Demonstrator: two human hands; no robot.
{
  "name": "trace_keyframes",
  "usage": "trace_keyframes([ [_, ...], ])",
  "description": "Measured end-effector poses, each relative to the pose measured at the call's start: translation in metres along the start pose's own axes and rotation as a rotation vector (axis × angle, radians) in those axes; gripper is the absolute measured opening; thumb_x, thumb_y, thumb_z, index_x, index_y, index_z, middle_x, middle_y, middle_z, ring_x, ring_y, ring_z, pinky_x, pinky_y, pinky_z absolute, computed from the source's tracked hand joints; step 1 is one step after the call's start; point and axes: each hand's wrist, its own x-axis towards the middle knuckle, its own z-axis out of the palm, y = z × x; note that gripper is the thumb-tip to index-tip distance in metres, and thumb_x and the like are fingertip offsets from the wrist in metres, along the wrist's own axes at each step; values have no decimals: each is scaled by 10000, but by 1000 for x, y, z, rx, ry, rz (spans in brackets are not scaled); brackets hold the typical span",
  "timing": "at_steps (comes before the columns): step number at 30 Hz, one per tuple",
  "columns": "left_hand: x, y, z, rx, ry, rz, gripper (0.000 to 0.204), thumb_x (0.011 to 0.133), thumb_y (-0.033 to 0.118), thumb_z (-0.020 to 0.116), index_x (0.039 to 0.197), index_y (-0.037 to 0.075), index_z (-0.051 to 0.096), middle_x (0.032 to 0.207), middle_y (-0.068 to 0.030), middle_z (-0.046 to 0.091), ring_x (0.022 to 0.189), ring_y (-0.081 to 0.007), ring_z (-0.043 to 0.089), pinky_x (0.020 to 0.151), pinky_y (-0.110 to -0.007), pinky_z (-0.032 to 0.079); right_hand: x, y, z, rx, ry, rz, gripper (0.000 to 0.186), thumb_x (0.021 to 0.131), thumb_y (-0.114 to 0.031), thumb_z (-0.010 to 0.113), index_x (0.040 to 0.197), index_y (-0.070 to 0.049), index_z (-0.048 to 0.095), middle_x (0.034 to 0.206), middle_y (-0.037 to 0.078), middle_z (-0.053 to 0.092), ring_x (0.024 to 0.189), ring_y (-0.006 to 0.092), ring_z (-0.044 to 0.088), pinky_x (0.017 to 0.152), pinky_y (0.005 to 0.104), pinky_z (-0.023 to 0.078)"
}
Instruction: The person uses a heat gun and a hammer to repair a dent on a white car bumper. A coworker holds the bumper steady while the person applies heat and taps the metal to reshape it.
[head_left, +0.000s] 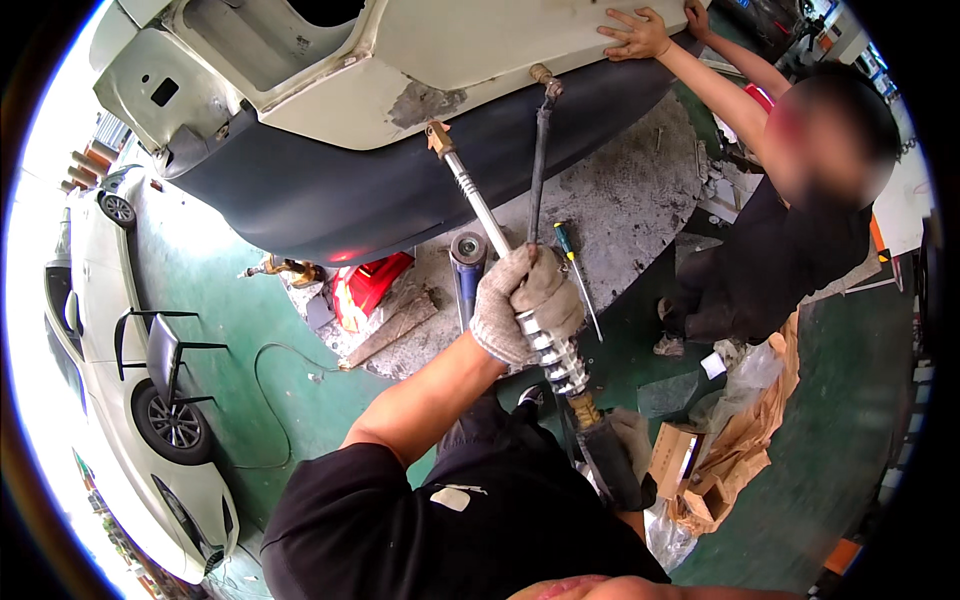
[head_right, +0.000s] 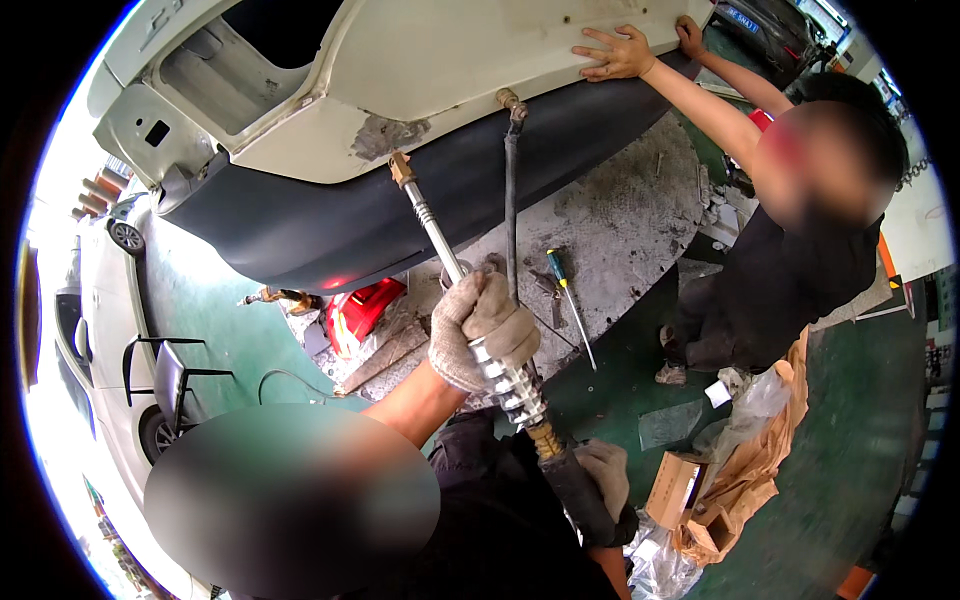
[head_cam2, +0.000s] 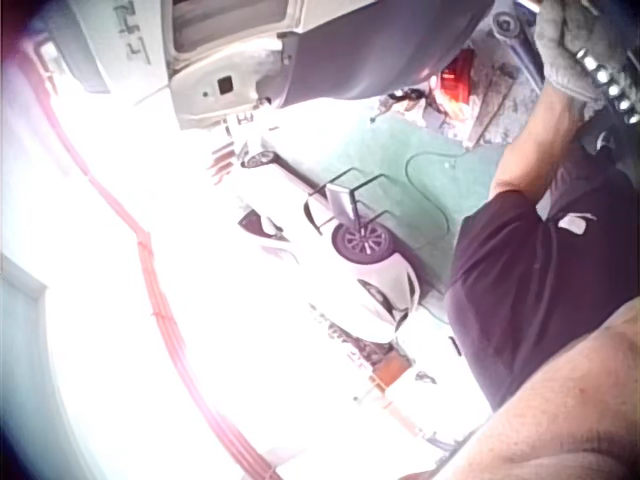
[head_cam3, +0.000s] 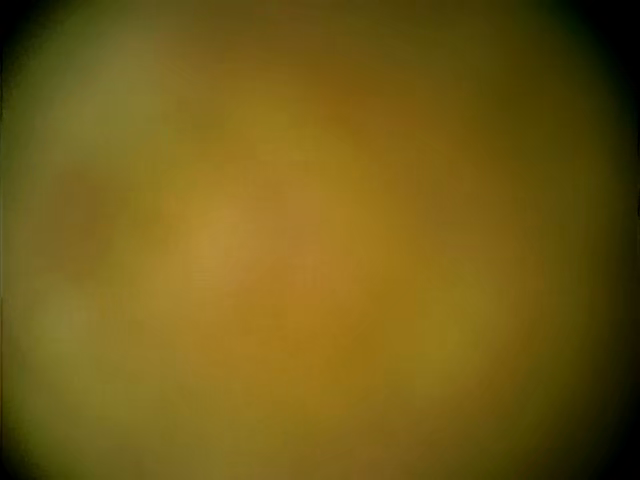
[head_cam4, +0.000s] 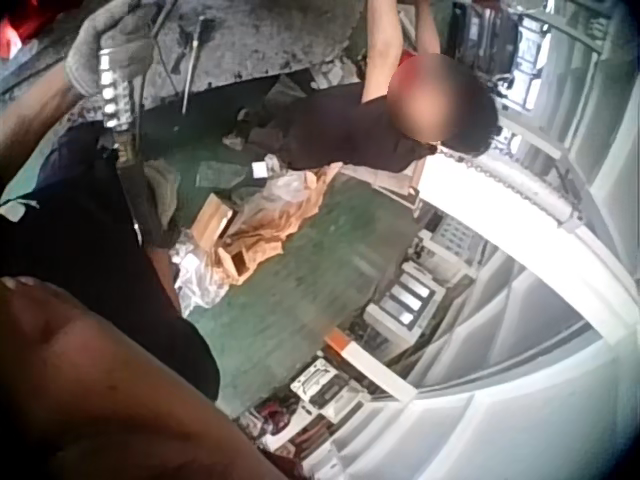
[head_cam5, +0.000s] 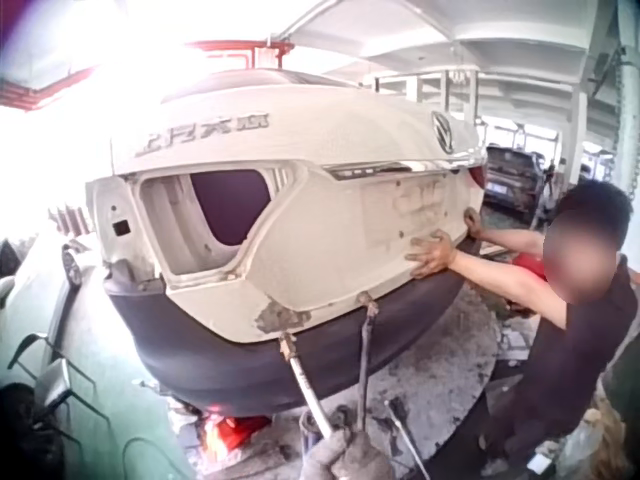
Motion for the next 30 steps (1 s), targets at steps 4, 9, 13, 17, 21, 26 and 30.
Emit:
trace_keyframes([
  [4, 10, -7, -9, 42, 7, 31, 482, 1123, 386, 508, 702, 158, 449, 561, 18, 381, 530, -176, 439, 582, -353, 448, -9, 25, -11, 104, -134, 150, 339, 855, -41, 789, 1155, -42, 630, 1071, 131, 671, 990, 275, 665, 887, 410, 533],
  [9, 20, -21, 17, 821, 769, 73, 283, 1060, 295, 628, 869, 115, 522, 772, -63, 609, 677, -216, 614, 704, -377, 542, -18, 37, 6, 1583, -184, 762, 315, 858, -26, 723, 1155, -42, 622, 1006, 77, 626, 937, 229, 631, 891, 361, 523],
  [13, 12, -5, 4, 219, 393, 52, 476, 1133, 390, 472, 725, 146, 479, 563, -6, 336, 569, -230, 492, 628, -424, 477, -28, 42, 15, 253, -203, 499, 384, 816, -144, 836, 1154, -21, 704, 1004, 64, 742, 937, 221, 733, 868, 365, 582],
  [17, 8, -2, 2, 144, 319, 34, 460, 1135, 396, 496, 752, 142, 482, 597, -9, 385, 589, -237, 535, 645, -423, 503, -30, 39, 14, 475, -74, 689, 319, 857, -78, 822, 1152, -30, 711, 1033, 72, 752, 941, 164, 723, 834, 315, 566],
  [21, 16, -14, 11, 432, 677, 55, 303, 1102, 314, 594, 878, 125, 515, 670, -13, 469, 646, -231, 612, 670, -411, 540, -18, 27, 10, 1312, -124, 758, 390, 779, -43, 814, 1141, -58, 670, 907, 88, 690, 888, 274, 675, 921, 476, 560],
  [26, 11, -12, 3, 455, 662, 35, 177, 1057, 225, 643, 1096, 94, 530, 776, -26, 546, 738, -197, 643, 668, -364, 540, -18, 31, 11, 1302, -167, 743, 472, 734, -64, 822, 1170, -58, 642, 837, 106, 646, 875, 315, 652, 926, 548, 543],
  [30, 14, -14, 1, 663, 708, 35, 192, 1041, 204, 668, 1089, 66, 544, 857, -54, 619, 744, -183, 629, 671, -346, 522, -31, 59, 10, 1534, -159, 825, 473, 713, -102, 820, 1152, -56, 648, 835, 93, 637, 830, 307, 639, 911, 520, 532],
])
